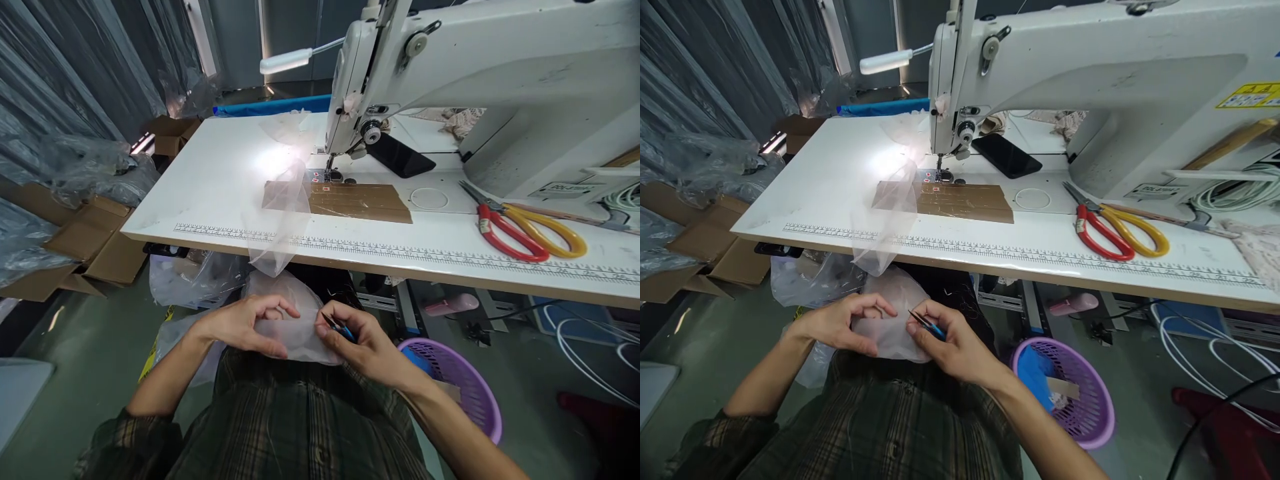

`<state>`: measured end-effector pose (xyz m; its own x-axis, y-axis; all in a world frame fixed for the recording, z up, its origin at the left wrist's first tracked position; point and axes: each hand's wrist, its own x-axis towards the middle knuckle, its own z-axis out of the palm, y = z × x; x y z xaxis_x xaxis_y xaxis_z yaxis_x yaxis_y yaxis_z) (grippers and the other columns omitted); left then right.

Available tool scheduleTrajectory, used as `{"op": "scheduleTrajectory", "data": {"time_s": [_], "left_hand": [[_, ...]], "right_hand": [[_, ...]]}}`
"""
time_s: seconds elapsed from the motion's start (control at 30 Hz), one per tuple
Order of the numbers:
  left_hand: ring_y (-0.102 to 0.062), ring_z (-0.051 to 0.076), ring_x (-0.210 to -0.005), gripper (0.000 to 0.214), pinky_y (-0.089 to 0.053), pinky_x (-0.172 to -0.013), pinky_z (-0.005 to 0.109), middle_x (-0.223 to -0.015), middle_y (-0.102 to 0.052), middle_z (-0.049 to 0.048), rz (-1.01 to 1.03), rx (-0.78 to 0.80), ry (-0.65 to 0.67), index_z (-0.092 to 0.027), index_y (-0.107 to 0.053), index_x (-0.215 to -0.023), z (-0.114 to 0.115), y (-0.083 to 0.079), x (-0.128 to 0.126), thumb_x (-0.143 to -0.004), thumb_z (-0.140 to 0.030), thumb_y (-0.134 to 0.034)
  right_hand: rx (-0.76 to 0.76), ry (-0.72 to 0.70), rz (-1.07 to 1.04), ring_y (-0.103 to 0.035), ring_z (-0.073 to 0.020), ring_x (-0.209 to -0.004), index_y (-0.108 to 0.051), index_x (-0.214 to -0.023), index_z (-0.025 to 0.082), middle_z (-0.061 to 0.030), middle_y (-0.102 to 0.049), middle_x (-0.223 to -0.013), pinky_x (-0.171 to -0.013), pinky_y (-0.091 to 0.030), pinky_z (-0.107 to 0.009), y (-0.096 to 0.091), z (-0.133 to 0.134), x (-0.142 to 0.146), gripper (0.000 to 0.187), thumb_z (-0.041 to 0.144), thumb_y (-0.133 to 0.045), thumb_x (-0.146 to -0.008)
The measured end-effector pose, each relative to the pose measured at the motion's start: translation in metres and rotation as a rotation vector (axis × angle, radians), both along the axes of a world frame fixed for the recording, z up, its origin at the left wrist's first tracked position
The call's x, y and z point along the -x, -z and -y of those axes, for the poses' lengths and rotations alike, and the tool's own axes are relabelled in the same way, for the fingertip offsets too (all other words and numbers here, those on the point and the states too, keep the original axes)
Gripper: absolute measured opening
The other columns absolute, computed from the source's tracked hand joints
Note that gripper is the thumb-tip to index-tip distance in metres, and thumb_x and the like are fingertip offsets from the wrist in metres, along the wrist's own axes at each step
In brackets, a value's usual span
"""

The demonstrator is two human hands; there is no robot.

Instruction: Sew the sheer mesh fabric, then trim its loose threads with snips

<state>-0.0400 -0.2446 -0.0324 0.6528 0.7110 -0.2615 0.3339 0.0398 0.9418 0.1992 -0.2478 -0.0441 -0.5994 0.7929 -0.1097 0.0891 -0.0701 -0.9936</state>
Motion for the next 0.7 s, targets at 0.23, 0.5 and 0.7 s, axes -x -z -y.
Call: {"op": "scheduleTrajectory", "data": {"time_s": [0.23, 0.5, 0.7], "left_hand": [[-0.067, 0.018, -0.081, 0.041, -0.054, -0.071, 0.026, -0.091, -0.071, 0.0067, -0.108, -0.225, -0.335, -0.016, -0.065, -0.11, -0.032, 0.02, 0.026, -0.075, -0.036, -0.072], [-0.044, 0.03, -0.133, 0.061, -0.036, -0.109, 0.05, -0.146, -0.044, 0.0141, -0.373, -0.648, -0.145, -0.021, -0.048, -0.138, -0.033, 0.079, -0.019, -0.084, -0.048, -0.059], [-0.038, 0.035, -0.136, 0.079, -0.024, -0.117, 0.049, -0.148, -0.041, 0.0158, -0.355, -0.713, 0.001, -0.02, -0.045, -0.14, -0.017, 0.099, -0.037, -0.073, -0.054, -0.07]], "right_hand": [[-0.077, 0.331, 0.031, -0.043, -0.0111, -0.049, -0.047, -0.082, 0.022, 0.0034, -0.054, -0.058, -0.049, -0.037, -0.023, 0.045, 0.007, 0.002, 0.029, 0.049, -0.048, -0.092], [-0.453, 0.374, 0.405, -0.041, -0.0114, -0.045, -0.051, -0.09, 0.023, 0.0075, -0.046, -0.053, -0.047, -0.035, -0.024, 0.072, -0.006, -0.011, 0.019, 0.038, -0.059, -0.082], [-0.384, 0.46, 0.151, -0.058, -0.0178, -0.069, -0.061, -0.086, 0.019, -0.0036, -0.062, -0.073, -0.061, -0.044, -0.028, 0.041, -0.034, 0.011, 0.025, 0.043, -0.053, -0.087]]}}
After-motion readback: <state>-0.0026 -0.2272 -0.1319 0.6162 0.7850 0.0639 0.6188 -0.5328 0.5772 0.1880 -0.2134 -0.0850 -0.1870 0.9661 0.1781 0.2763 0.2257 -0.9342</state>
